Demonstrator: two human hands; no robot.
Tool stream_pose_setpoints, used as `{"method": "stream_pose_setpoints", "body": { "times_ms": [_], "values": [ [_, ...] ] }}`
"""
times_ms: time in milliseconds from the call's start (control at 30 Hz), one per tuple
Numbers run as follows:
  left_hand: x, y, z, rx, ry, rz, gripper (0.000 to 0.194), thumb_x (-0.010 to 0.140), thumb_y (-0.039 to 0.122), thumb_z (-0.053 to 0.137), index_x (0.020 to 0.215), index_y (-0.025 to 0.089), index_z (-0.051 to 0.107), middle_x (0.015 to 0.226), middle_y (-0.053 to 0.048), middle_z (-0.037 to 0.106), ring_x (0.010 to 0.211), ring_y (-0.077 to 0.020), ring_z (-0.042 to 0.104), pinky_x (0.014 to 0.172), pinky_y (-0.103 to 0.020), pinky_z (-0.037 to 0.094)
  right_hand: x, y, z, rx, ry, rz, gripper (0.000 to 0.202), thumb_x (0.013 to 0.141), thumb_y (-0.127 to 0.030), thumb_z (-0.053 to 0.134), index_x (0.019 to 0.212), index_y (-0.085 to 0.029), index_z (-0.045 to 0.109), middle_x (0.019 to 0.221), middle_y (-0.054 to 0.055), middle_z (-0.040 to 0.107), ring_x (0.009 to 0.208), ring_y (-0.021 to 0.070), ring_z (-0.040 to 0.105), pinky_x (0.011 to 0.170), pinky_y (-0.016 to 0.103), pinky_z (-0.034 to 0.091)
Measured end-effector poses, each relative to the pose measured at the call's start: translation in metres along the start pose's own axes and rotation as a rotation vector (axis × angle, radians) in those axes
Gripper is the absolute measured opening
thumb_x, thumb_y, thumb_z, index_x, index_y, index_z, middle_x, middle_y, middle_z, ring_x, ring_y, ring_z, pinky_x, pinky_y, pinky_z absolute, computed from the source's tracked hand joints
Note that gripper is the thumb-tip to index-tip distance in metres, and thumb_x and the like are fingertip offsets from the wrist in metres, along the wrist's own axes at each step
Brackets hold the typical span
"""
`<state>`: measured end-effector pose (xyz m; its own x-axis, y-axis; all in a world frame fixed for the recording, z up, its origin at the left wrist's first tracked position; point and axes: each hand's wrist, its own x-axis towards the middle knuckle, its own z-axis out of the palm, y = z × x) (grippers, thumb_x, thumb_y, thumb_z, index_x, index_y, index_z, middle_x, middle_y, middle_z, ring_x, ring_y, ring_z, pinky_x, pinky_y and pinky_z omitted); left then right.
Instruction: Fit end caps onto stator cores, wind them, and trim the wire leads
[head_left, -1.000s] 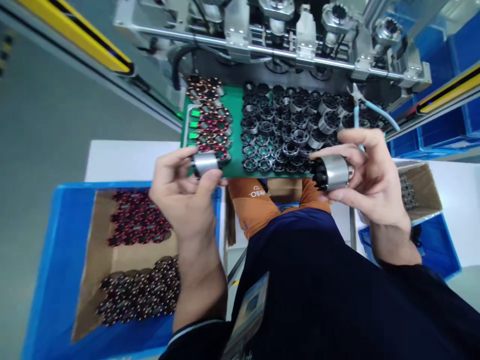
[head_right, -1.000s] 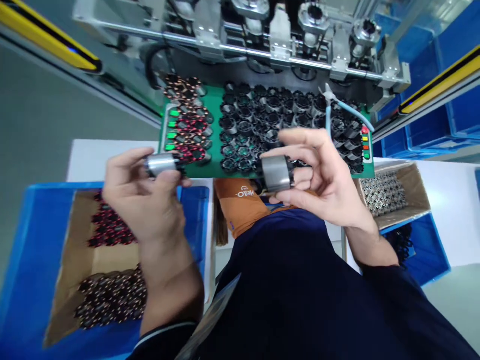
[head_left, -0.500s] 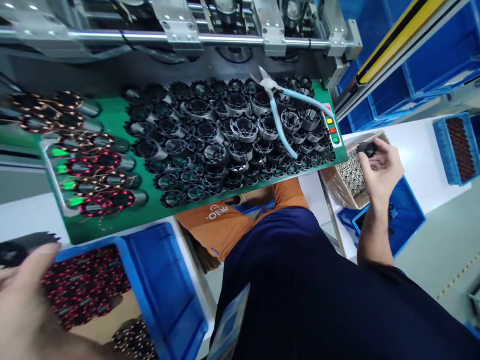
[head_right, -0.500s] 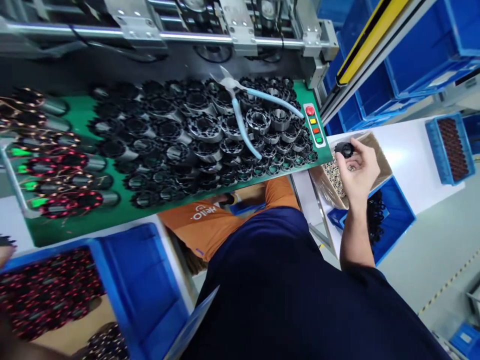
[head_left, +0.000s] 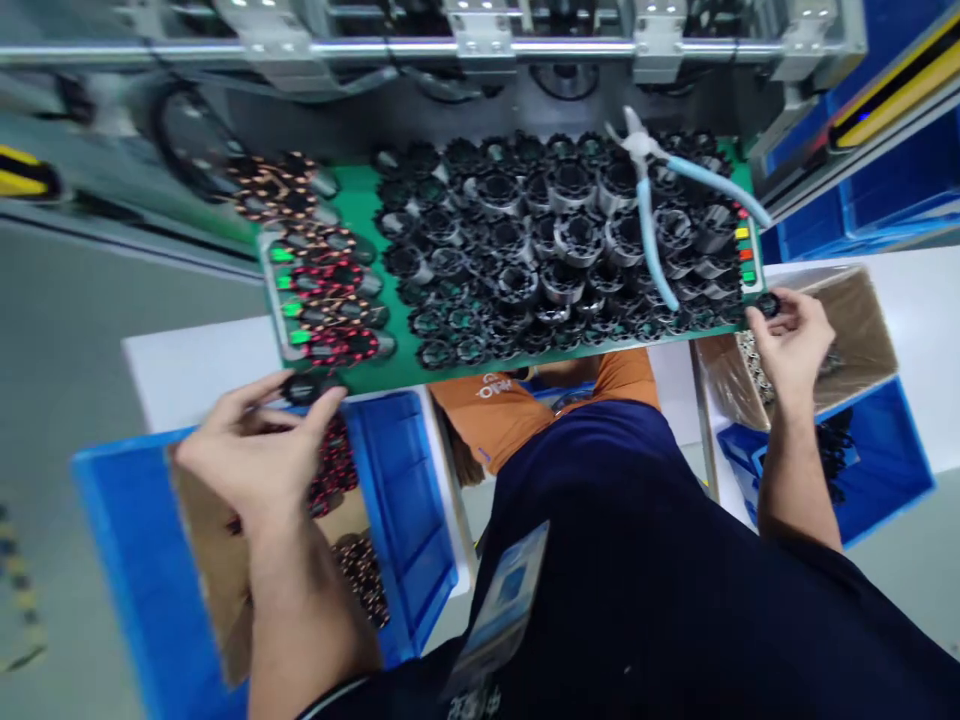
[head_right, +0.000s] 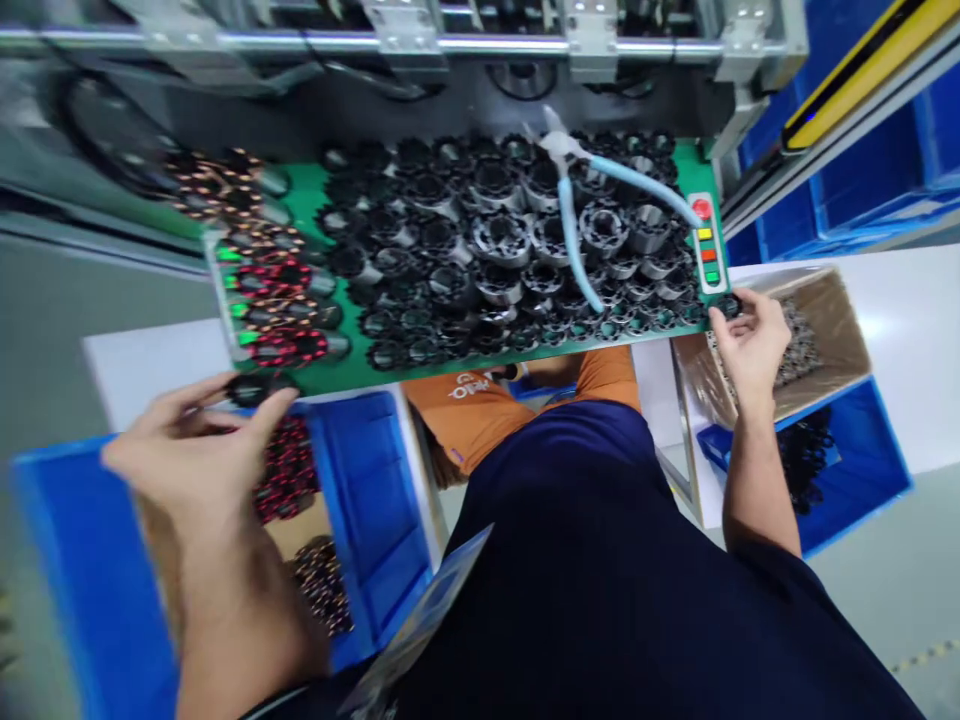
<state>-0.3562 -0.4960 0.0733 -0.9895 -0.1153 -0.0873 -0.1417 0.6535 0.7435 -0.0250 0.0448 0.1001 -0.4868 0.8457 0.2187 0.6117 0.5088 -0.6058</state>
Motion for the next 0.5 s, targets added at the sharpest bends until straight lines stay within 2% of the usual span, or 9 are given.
{"method": "stream_pose_setpoints", "body": {
  "times_ms": [100, 167, 233, 300, 367, 467, 500],
  "values": [
    [0.001, 0.003, 0.004, 0.007, 0.005, 0.026, 0.045, 0.049, 0.045, 0.103, 0.090, 0.038, 0.085, 0.072, 0.009, 0.072, 0.066, -0.0234, 0.061, 0.065, -0.037, 0.046, 0.004, 0.007, 0.005, 0.047, 0.044, 0.008, 0.049, 0.081, -0.057, 0.097, 0.125, -0.038, 0.086, 0.126, 0.011, 0.082, 0.076, 0.0293, 0.077, 0.073, 0.053, 0.065],
    [0.003, -0.002, 0.005, -0.006, 0.020, 0.034, 0.045, 0.049, 0.044, 0.103, 0.090, 0.037, 0.083, 0.080, 0.008, 0.076, 0.071, -0.0247, 0.065, 0.068, -0.041, 0.051, 0.006, 0.009, 0.008, 0.067, 0.059, 0.013, 0.046, 0.082, -0.056, 0.098, 0.123, -0.041, 0.085, 0.125, 0.011, 0.083, 0.076, 0.0286, 0.075, 0.072, 0.051, 0.062],
    [0.003, -0.007, 0.006, -0.026, 0.015, 0.034, 0.044, 0.049, 0.043, 0.103, 0.086, 0.035, 0.080, 0.085, 0.008, 0.077, 0.076, -0.0269, 0.069, 0.075, -0.049, 0.059, 0.008, 0.010, 0.009, 0.071, 0.031, 0.014, 0.045, 0.080, -0.053, 0.099, 0.119, -0.037, 0.084, 0.110, 0.009, 0.083, 0.071, 0.0259, 0.072, 0.072, 0.049, 0.062],
    [0.000, -0.008, 0.006, -0.056, 0.007, 0.034, 0.047, 0.048, 0.042, 0.104, 0.086, 0.035, 0.078, 0.089, 0.009, 0.079, 0.086, -0.0313, 0.075, 0.088, -0.061, 0.065, 0.009, 0.010, 0.011, 0.072, 0.022, 0.017, 0.049, 0.078, -0.053, 0.098, 0.116, -0.031, 0.079, 0.096, 0.005, 0.079, 0.070, 0.0239, 0.071, 0.076, 0.048, 0.066],
    [-0.005, -0.007, 0.004, -0.097, 0.022, 0.045, 0.052, 0.049, 0.040, 0.103, 0.093, 0.038, 0.075, 0.099, 0.010, 0.081, 0.103, -0.0348, 0.079, 0.101, -0.066, 0.065, 0.009, 0.008, 0.010, 0.079, 0.050, 0.022, 0.054, 0.079, -0.058, 0.096, 0.116, -0.027, 0.072, 0.095, 0.003, 0.075, 0.074, 0.0238, 0.074, 0.079, 0.049, 0.070],
    [-0.012, -0.005, -0.004, -0.135, 0.048, 0.119, 0.060, 0.063, 0.040, 0.094, 0.117, 0.050, 0.071, 0.129, 0.016, 0.079, 0.128, -0.0344, 0.077, 0.112, -0.063, 0.062, 0.005, 0.003, 0.005, 0.075, 0.079, 0.020, 0.053, 0.084, -0.059, 0.090, 0.121, -0.028, 0.066, 0.104, 0.004, 0.073, 0.080, 0.0236, 0.077, 0.079, 0.046, 0.072],
    [-0.013, -0.005, -0.006, -0.126, 0.011, 0.133, 0.066, 0.067, 0.042, 0.088, 0.128, 0.055, 0.068, 0.139, 0.017, 0.076, 0.138, -0.0350, 0.073, 0.115, -0.062, 0.060, 0.003, 0.001, 0.003, 0.061, 0.077, 0.012, 0.050, 0.087, -0.056, 0.087, 0.123, -0.028, 0.067, 0.107, 0.005, 0.074, 0.082, 0.0235, 0.077, 0.080, 0.046, 0.072]
  ]
}}
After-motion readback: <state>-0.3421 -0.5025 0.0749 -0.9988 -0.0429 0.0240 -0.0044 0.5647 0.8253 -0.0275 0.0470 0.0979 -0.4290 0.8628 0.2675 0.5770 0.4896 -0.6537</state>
